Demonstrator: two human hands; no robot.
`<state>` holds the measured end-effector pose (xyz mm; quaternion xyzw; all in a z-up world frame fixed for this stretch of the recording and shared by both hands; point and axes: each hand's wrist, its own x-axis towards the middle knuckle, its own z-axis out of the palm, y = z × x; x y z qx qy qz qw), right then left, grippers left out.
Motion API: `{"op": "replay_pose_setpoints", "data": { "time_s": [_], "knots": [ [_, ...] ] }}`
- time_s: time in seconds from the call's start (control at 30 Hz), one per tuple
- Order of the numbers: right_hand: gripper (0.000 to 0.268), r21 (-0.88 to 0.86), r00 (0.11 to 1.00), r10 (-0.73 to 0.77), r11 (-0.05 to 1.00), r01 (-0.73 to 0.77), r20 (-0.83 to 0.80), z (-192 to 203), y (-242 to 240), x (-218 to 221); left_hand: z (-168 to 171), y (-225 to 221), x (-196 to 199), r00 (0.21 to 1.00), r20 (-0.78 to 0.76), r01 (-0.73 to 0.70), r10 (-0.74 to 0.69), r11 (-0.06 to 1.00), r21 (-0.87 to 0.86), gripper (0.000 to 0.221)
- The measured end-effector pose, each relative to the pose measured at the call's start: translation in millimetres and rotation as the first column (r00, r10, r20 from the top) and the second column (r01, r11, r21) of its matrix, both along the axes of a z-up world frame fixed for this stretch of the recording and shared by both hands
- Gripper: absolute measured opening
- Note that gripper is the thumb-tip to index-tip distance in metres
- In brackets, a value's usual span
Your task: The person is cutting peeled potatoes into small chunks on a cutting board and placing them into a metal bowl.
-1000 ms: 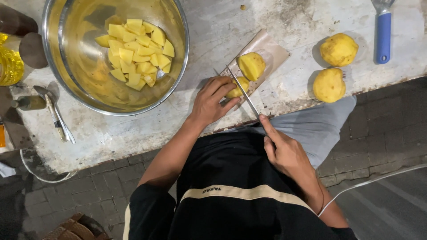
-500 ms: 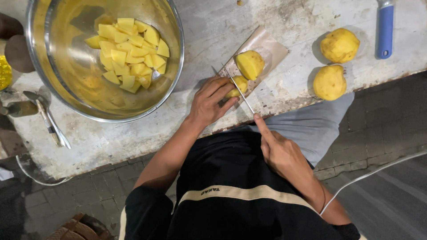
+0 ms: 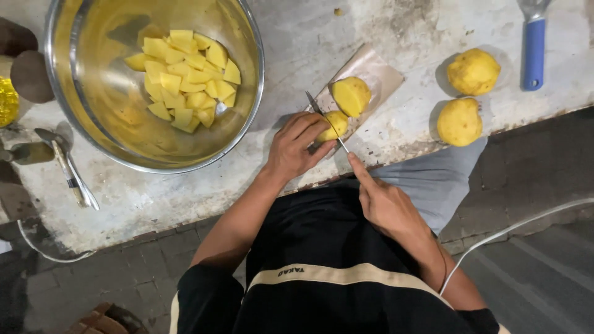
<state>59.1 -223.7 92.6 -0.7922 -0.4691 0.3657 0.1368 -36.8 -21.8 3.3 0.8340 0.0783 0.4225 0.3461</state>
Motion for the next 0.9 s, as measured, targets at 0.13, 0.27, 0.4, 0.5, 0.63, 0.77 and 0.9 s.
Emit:
{"op": "replay_pose_setpoints", "data": {
  "time_s": [0.13, 0.27, 0.4, 0.5, 0.63, 0.77, 0.9],
  "knots": [
    [0.069, -0.060, 1.000, 0.004, 0.998, -0.006, -0.029, 1.9, -1.9, 0.6, 1.3, -4.0, -1.4, 1.000, -0.009, -0.004, 0.004, 1.000, -0.012, 0.024],
    [0.067, 0.022, 1.000, 0.000, 1.000, 0.000, 0.001, -8.4, -7.9, 1.5, 4.0, -4.9, 1.2, 0.997, -0.080, 0.004, 0.003, 0.996, 0.084, 0.040],
    [0.067, 0.077, 1.000, 0.003, 0.997, -0.003, 0.005, -6.3, -7.5, 0.8, 13.0, 2.1, 12.1, 0.976, -0.157, 0.195, -0.154, 0.934, 0.298, 0.033],
    [0.066, 0.100, 0.999, 0.014, 0.995, -0.019, 0.048, -10.2, -14.5, 0.2, 5.0, 16.3, 15.5, 0.937, -0.200, 0.337, -0.285, 0.887, 0.316, 0.021],
    [0.065, 0.084, 0.999, 0.000, 0.996, -0.002, 0.034, -1.0, -33.8, 6.0, -9.4, 29.1, 19.1, 0.923, -0.171, 0.381, -0.343, 0.873, 0.306, 0.020],
    [0.070, -0.100, 0.996, -0.083, 0.992, 0.080, -0.030, 8.9, -81.2, 20.0, -10.9, 28.0, 17.9, 0.923, -0.140, 0.382, -0.358, 0.890, 0.247, 0.026],
    [0.070, -0.308, 0.990, -0.102, 0.949, 0.067, -0.101, 8.6, -134.9, 52.7, 2.4, 21.7, 7.7, 0.892, -0.361, 0.363, -0.272, 0.908, 0.211, 0.050]
  ]
}}
